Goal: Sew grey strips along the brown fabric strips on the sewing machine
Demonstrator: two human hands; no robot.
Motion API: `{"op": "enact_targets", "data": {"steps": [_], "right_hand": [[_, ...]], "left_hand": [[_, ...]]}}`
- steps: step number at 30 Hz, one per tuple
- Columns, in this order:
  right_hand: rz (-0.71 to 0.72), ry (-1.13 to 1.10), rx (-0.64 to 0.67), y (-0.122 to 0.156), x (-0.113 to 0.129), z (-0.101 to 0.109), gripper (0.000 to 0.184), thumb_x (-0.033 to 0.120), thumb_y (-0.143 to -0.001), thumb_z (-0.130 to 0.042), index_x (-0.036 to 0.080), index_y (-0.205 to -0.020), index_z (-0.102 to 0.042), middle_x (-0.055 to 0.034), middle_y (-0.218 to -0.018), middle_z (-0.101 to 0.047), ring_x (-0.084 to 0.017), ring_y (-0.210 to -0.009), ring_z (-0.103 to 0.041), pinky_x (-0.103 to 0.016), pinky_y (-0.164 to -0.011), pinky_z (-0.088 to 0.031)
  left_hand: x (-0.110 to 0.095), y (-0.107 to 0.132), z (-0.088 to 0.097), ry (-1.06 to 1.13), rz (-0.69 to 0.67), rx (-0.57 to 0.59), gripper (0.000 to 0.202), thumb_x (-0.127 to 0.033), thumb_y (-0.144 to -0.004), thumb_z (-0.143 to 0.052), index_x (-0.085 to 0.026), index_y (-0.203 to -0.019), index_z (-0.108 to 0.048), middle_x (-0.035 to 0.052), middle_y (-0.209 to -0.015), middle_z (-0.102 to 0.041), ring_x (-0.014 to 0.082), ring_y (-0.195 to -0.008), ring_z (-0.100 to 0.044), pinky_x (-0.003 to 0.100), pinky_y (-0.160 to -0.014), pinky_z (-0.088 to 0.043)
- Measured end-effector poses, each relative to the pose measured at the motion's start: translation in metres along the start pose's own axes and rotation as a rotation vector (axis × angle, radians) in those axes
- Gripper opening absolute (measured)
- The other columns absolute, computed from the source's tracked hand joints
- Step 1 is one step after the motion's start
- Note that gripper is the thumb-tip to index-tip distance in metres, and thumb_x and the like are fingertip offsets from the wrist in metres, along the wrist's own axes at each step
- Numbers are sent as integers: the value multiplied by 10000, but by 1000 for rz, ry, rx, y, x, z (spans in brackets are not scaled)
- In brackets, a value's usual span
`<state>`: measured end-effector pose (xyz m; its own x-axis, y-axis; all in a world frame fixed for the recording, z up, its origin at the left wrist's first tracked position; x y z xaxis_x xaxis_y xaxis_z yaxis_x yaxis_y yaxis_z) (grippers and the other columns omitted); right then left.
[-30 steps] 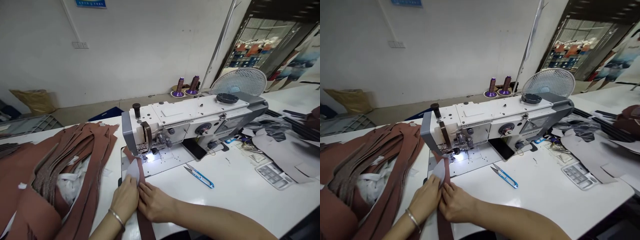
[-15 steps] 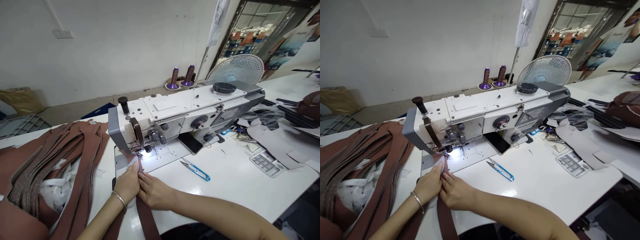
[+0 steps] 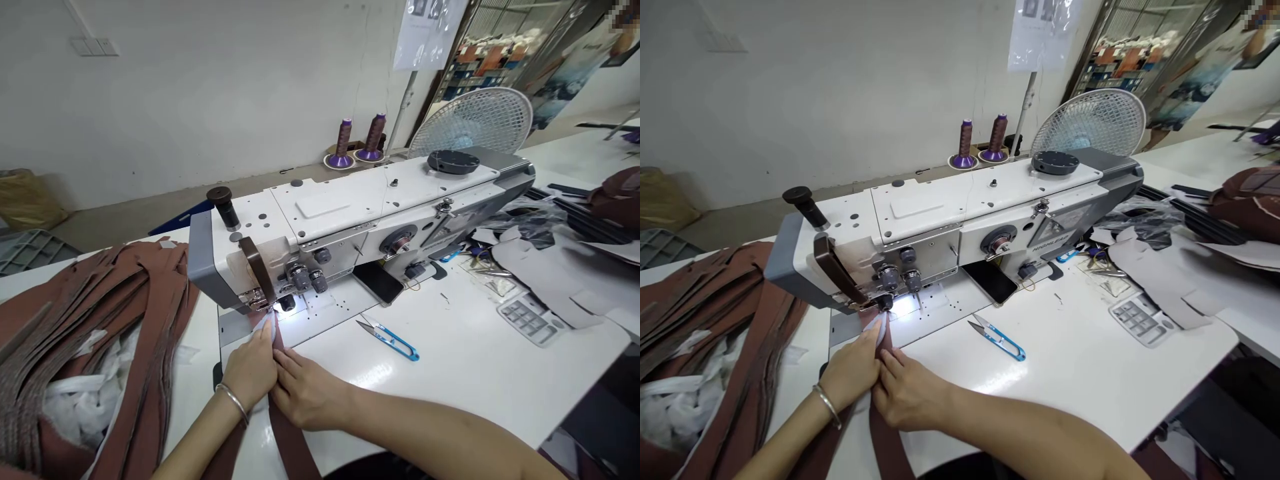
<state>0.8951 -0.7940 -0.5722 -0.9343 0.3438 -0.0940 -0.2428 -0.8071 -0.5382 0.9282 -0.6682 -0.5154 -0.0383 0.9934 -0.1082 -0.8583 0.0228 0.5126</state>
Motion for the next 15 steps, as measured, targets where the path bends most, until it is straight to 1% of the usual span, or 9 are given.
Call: {"op": "enact_targets", "data": {"steps": [2,8,15], "right_hand": [[0,4,-11,0,0,1,143,143,-869,-519,66,-912,-631,-215,-996,-677,-332,-1029,-645,-482,-951,-497],[-7,10,-24,-1,-3,3,173,149,-859,-509,68,-920,-650,-196,-996,-685,-335,-1020,-644,-472,-947,-507],[2,-12,-18,0,-4,2,185,137,-861,-513,46,-950,-646,-217,-1021,-673,-343,-1039,-634,-484,-953,-500]], "left_hand": [[-1,-1,1,-3,-3,-1,707,-46,-827,-353,-107,-1518,-220,159,-1526,-372,276,-1233,-554,386,-984,-447],[-5,-3,2,-40,6,-6,685,-51,-844,-343,-77,-1517,-222,185,-1474,-440,291,-1181,-589,401,-965,-460],[-3,-4,1,-31,-3,-6,683,-55,-847,-350,-83,-1517,-228,180,-1458,-463,298,-1164,-596,410,-956,-466]]}}
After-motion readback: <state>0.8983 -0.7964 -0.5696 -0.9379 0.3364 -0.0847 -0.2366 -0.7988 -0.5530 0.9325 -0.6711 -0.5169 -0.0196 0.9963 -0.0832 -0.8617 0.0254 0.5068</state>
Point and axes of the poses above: each hand's wrist, its own y-axis away from the middle knuckle, its own z-axis out of the back of the hand, x = y × z, the point moved 2 cm from there along -y, towards the middle knuckle
